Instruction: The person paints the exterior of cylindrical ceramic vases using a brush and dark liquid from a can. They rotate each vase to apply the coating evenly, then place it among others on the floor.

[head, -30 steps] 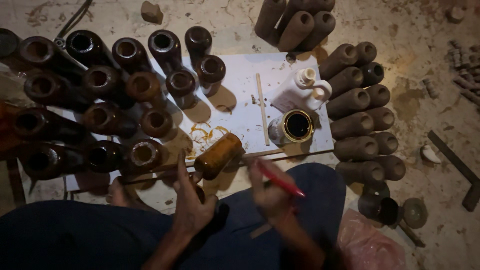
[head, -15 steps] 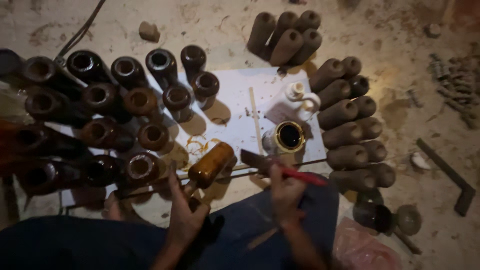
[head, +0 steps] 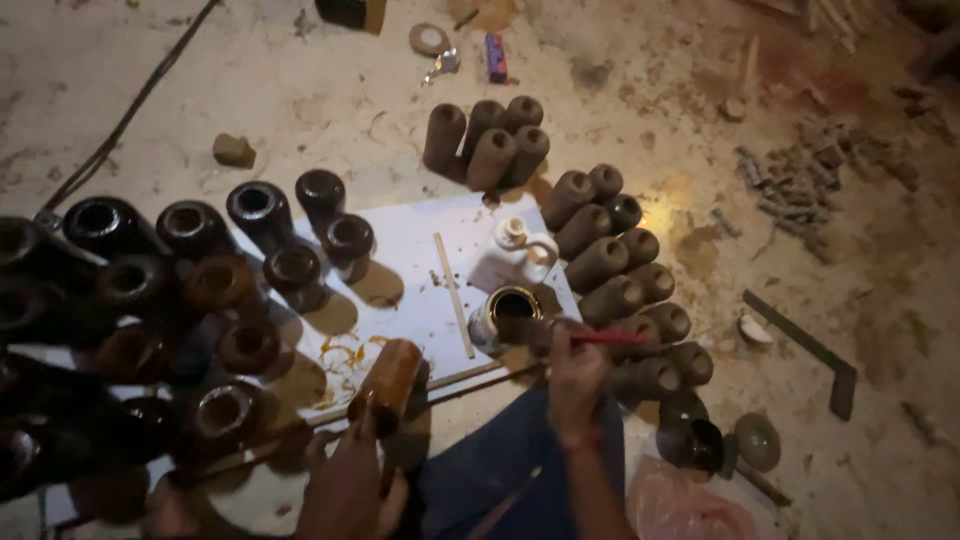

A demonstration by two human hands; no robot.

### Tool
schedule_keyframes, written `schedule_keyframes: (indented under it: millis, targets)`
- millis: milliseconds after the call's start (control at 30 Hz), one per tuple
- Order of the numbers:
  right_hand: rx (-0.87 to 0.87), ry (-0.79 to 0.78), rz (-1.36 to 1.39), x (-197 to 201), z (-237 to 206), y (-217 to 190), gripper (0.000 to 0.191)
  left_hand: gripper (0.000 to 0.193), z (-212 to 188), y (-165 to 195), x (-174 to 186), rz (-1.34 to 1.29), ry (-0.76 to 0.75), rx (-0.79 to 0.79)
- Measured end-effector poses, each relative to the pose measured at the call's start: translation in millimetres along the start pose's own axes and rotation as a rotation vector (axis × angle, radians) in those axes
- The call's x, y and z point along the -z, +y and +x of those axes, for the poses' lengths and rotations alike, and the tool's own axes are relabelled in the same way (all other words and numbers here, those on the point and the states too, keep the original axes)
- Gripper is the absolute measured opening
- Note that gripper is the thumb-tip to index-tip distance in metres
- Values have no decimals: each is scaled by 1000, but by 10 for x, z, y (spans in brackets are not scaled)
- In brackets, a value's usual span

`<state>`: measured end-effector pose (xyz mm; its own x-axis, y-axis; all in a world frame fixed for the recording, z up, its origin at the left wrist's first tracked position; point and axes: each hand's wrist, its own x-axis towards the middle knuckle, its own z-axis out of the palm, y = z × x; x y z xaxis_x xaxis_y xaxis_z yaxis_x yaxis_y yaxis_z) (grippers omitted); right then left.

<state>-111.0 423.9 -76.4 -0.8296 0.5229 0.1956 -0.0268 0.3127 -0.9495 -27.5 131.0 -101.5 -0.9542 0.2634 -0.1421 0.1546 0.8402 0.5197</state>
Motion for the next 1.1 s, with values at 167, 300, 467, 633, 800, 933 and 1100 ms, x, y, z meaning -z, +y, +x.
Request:
schedule_keyframes:
  millis: [167, 300, 467, 633, 800, 933, 1100]
  targets:
    - [100, 5, -139, 29, 480, -402, 30, 73, 79, 100, 143, 30, 313, -228]
    - [288, -38, -517, -82, 744, -635, 34, 85, 164, 172, 283, -22, -28, -65]
    - [345, -145, -559, -175, 807, -695, 34, 86, 173, 263, 269, 15, 52, -140]
    - [293, -146, -522, -131, 865, -653, 31, 85, 220, 262, 226, -8, 102, -192]
    - [-64, -112, -164, 54, 1085, -515, 33, 85, 247, 271, 221, -9, 63, -188]
    - [-188, -68, 25, 131, 1243, -436, 26, 86, 299, 299, 271, 29, 186, -222]
    - [-214, -32, 252, 142, 1159, -618, 31, 92, 295, 326, 421, -22, 91, -198]
